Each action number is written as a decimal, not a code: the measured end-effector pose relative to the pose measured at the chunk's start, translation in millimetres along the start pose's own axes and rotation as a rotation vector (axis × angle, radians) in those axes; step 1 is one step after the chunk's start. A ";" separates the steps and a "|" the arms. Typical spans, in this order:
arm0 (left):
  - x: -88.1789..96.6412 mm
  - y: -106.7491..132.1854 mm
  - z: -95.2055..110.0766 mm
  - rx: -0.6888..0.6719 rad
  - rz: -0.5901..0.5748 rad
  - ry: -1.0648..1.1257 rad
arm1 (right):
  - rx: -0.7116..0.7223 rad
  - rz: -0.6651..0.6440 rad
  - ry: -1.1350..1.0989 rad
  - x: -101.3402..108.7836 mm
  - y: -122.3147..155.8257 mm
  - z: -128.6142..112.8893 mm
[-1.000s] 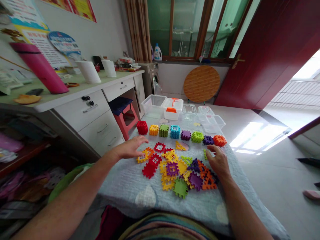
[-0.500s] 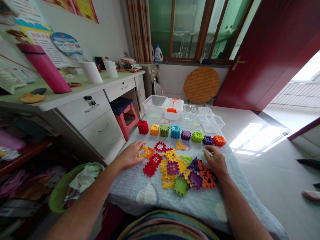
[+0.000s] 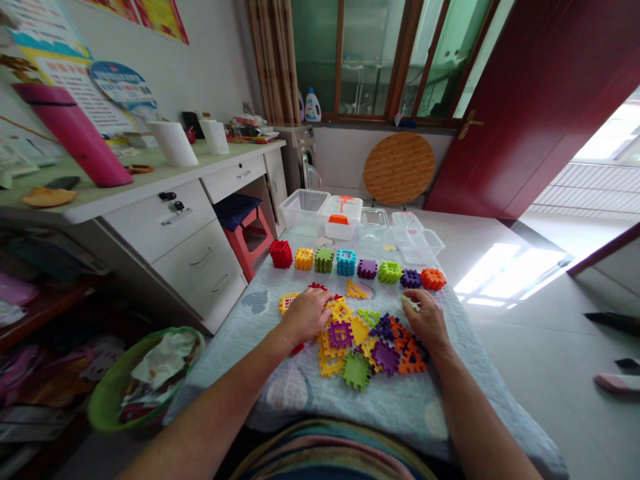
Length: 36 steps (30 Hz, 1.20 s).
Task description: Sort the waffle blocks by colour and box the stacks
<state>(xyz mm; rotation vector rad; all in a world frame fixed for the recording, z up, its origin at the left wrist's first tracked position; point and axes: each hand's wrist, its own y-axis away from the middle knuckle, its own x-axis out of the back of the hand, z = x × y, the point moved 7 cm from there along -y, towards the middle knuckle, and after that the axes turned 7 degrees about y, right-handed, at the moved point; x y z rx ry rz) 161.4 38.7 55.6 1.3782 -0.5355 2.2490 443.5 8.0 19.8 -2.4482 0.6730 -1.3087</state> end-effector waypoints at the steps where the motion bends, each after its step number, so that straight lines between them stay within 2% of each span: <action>1: -4.0 -3.4 0.3 0.043 -0.009 -0.012 | 0.001 0.002 -0.004 0.3 0.2 -0.4; 6: -13.1 -14.0 -5.8 0.216 -0.048 -0.016 | 0.010 0.002 -0.009 1.5 0.4 -3.9; 14: -21.3 -21.6 -14.7 0.263 -0.047 0.087 | 0.024 0.007 -0.014 4.2 0.5 -10.4; 16: -18.4 -22.2 -12.6 0.212 0.010 0.077 | 0.023 0.000 -0.015 4.1 0.7 -10.6; 19: -11.0 -21.8 -0.5 0.011 0.072 0.085 | 0.020 -0.002 -0.014 4.3 1.1 -10.6; 21: -10.1 -20.0 9.1 -0.144 0.019 0.099 | 0.020 -0.002 -0.015 4.4 1.2 -10.6; 24: -15.9 -17.1 16.4 -0.286 -0.156 0.062 | 0.021 -0.012 -0.018 3.6 1.5 -10.6; 26: -20.2 -16.6 17.3 -0.330 -0.254 0.012 | 0.024 -0.015 -0.023 3.3 1.8 -11.0; 28: -21.6 -18.2 17.9 -0.358 -0.303 -0.022 | 0.031 -0.016 -0.030 3.0 2.2 -12.2; 36: -8.6 -28.9 19.9 -0.303 -0.275 -0.079 | 0.045 -0.013 -0.033 2.3 2.7 -14.4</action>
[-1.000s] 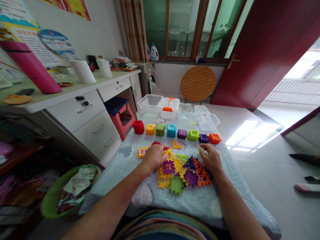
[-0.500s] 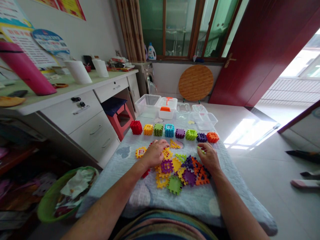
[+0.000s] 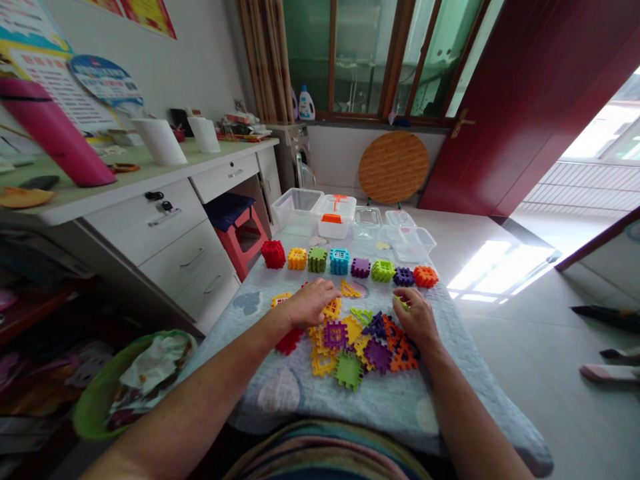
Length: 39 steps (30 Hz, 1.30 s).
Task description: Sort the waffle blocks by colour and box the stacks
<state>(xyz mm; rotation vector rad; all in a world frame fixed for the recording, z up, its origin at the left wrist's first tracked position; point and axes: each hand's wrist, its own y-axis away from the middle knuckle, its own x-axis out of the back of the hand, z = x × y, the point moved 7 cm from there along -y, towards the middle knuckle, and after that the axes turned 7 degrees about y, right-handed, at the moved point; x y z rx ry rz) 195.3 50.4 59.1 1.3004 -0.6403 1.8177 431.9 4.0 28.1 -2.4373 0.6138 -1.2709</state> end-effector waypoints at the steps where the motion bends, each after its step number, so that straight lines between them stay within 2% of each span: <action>1: 3.3 2.6 -2.0 0.010 0.021 0.009 | 0.001 0.000 0.000 0.1 -0.1 0.2; 4: 16.9 20.6 -18.8 0.075 0.150 0.081 | 0.005 0.006 0.001 0.9 -0.2 0.4; 8: 31.8 63.2 -62.7 0.232 0.338 0.229 | 0.006 0.006 0.007 1.1 -0.4 -0.4; 11: 33.4 90.4 -89.8 0.320 0.362 0.288 | 0.012 -0.003 0.014 -0.3 -0.5 -1.2; 13: 32.6 99.6 -97.4 0.325 0.346 0.298 | 0.016 -0.009 0.021 -1.3 -0.5 -1.2; 18: 22.7 98.0 -95.5 0.282 0.271 0.291 | 0.004 -0.008 0.017 -1.4 0.1 0.5; 24: 7.3 91.6 -98.6 0.351 0.226 0.237 | -0.009 0.002 0.012 -1.4 0.4 0.8; 27: 7.0 91.0 -100.3 0.384 0.224 0.191 | -0.010 -0.005 0.013 -1.8 0.1 0.9; 32: 5.7 85.7 -101.9 0.430 0.140 0.053 | -0.005 -0.012 0.007 -0.3 0.1 0.0; 39: 7.7 79.5 -99.6 0.397 0.100 -0.019 | -0.001 -0.013 0.012 -0.2 0.2 -0.4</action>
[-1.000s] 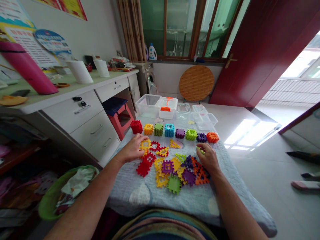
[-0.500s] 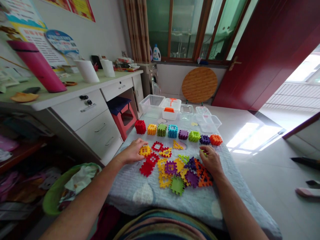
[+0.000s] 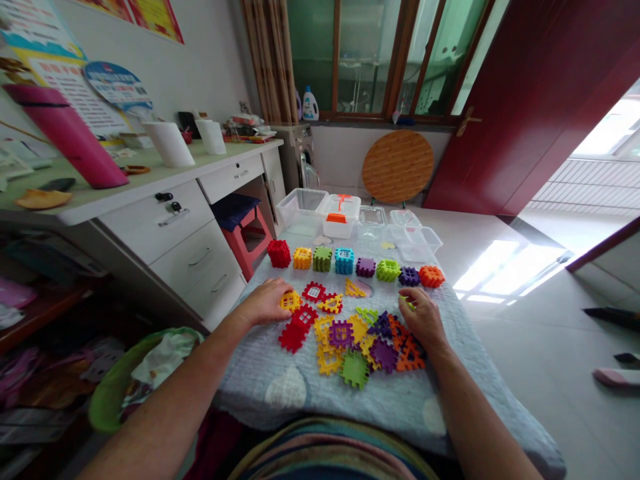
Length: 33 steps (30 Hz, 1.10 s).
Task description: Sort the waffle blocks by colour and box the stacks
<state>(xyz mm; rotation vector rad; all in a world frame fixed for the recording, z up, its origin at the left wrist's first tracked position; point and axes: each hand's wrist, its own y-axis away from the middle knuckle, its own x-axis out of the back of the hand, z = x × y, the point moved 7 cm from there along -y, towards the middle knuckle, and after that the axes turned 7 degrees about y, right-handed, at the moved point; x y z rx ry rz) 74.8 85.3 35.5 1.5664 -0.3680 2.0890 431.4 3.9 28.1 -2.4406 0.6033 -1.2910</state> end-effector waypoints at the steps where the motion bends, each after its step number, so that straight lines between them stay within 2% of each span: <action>1: 0.5 -0.3 1.1 -0.008 -0.004 -0.002 | -0.001 -0.002 0.005 -0.3 0.0 0.0; 8: 8.4 -0.8 2.6 -0.023 0.026 -0.022 | -0.008 0.005 0.001 -0.3 0.7 0.3; 12: 30.0 -7.0 3.7 -0.069 0.098 -0.018 | -0.002 -0.002 0.003 -1.9 0.5 1.1; 17: 71.0 -41.6 5.4 -0.120 0.184 -0.098 | -0.004 -0.007 0.008 -2.4 0.3 1.1; 20: 84.0 -72.2 1.3 -0.135 0.153 -0.166 | -0.007 0.004 0.006 -0.8 0.4 1.5; 23: 85.4 -99.4 -5.7 -0.143 0.098 -0.228 | -0.002 0.005 0.006 0.2 0.4 2.0; 26: 78.6 -118.5 -11.7 -0.140 0.028 -0.261 | -0.007 0.003 0.007 0.6 0.4 2.8; 33: 69.5 -135.8 -14.8 -0.128 -0.073 -0.188 | -0.029 -0.012 0.004 -1.0 0.3 3.8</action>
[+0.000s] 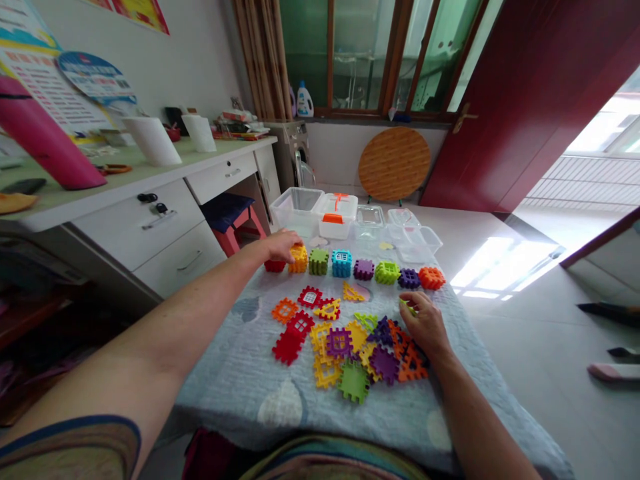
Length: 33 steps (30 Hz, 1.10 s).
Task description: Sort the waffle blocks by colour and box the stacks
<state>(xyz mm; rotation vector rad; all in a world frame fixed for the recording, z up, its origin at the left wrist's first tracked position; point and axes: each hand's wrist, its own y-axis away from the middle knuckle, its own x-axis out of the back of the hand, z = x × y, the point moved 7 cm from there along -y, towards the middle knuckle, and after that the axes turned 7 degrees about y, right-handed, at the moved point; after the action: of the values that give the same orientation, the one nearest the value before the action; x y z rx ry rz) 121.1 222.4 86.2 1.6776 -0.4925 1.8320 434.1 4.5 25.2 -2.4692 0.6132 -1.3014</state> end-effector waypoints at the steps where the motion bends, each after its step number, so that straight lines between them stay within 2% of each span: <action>1: 0.8 -0.8 -0.3 0.001 0.000 0.016 | -0.002 -0.002 0.002 -0.1 0.0 -0.1; 26: -3.4 -6.1 -0.1 0.056 -0.071 0.066 | -0.017 -0.002 -0.006 0.4 0.7 2.7; 30: 7.9 -0.1 11.2 0.005 0.007 0.002 | -0.012 -0.009 -0.004 1.4 0.3 1.8; 33: 23.4 17.8 36.3 -0.081 0.179 -0.007 | -0.005 0.003 -0.002 3.5 -0.1 -0.3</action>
<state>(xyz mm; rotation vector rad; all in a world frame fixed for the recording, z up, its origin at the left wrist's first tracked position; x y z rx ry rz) 136.6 190.2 116.2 1.6311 -0.7310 1.9048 435.6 2.9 27.9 -2.4725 0.6195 -1.2973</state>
